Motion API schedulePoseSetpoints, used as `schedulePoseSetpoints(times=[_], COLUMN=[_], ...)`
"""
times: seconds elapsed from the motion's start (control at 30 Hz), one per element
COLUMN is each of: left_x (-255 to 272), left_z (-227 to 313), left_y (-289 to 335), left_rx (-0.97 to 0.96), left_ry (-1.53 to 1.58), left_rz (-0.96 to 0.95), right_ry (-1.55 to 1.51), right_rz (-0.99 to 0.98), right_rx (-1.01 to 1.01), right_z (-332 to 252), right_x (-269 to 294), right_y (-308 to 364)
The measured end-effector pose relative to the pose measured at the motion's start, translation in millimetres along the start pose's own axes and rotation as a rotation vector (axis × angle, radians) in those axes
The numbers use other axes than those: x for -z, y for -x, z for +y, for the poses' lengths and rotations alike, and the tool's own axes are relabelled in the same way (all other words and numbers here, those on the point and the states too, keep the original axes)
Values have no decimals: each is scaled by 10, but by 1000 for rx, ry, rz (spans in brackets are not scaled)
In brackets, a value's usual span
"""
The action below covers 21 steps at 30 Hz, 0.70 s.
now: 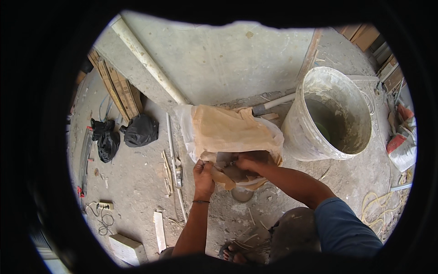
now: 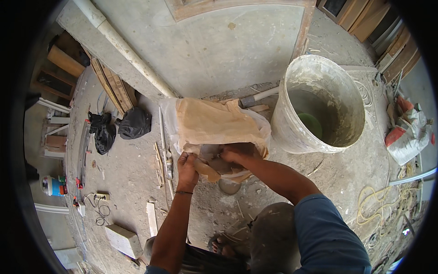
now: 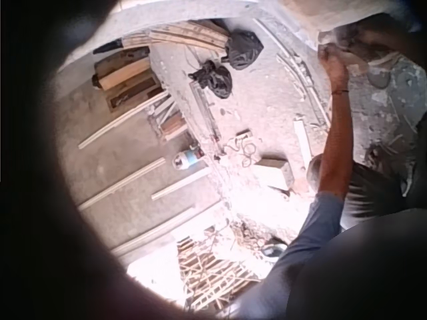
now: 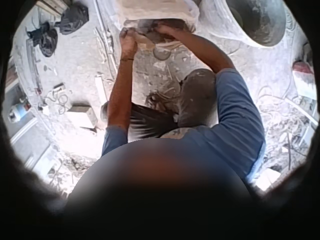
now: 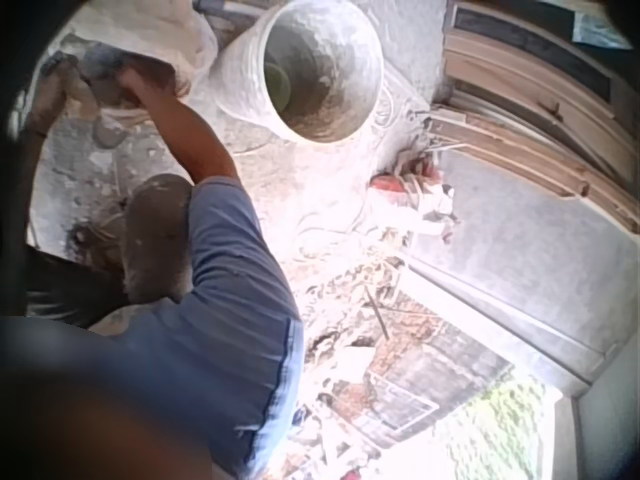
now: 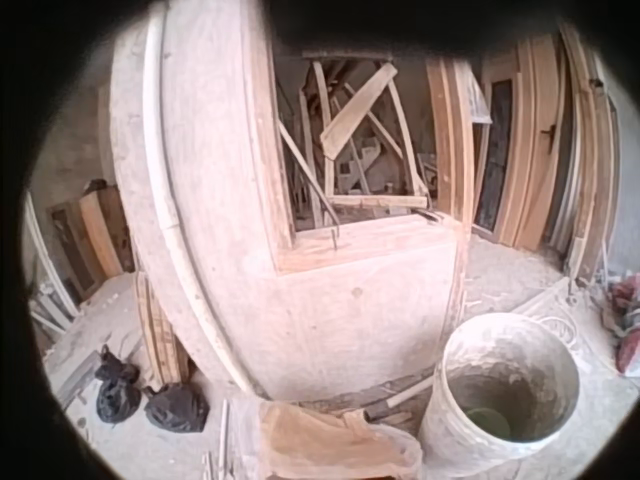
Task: The person scoops joint compound from a bag into a small container using a putty knife, then applies the compound to a vertical metal trim piece. The person repeatedly dips the putty knife into the container and smooths the compound along the trim.
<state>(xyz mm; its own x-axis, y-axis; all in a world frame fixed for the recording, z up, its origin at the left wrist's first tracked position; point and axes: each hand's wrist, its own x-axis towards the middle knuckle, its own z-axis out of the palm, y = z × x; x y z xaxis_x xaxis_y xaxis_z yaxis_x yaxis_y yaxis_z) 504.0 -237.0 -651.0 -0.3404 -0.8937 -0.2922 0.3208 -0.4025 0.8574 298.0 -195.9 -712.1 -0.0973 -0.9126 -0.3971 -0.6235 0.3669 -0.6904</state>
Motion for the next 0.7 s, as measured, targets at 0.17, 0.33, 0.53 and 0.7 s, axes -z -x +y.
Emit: schedulePoseSetpoints(times=[0.17, 0.33, 0.53, 0.7], left_x=[26, 40, 38, 157], left_z=[34, -64, -148, -224], left_y=[20, -46, -126, -201], left_rx=[-19, -63, -52, -12], left_ry=[117, 131, 175, 170], left_rz=[-5, 96, 181, 128], right_ry=[-36, 295, 242, 171], right_rz=[21, 109, 217, 210], right_rx=[-58, 9, 42, -28], right_z=[228, 206, -156, -435], right_x=[-17, 240, 574, 770], right_y=[-97, -54, 203, 577])
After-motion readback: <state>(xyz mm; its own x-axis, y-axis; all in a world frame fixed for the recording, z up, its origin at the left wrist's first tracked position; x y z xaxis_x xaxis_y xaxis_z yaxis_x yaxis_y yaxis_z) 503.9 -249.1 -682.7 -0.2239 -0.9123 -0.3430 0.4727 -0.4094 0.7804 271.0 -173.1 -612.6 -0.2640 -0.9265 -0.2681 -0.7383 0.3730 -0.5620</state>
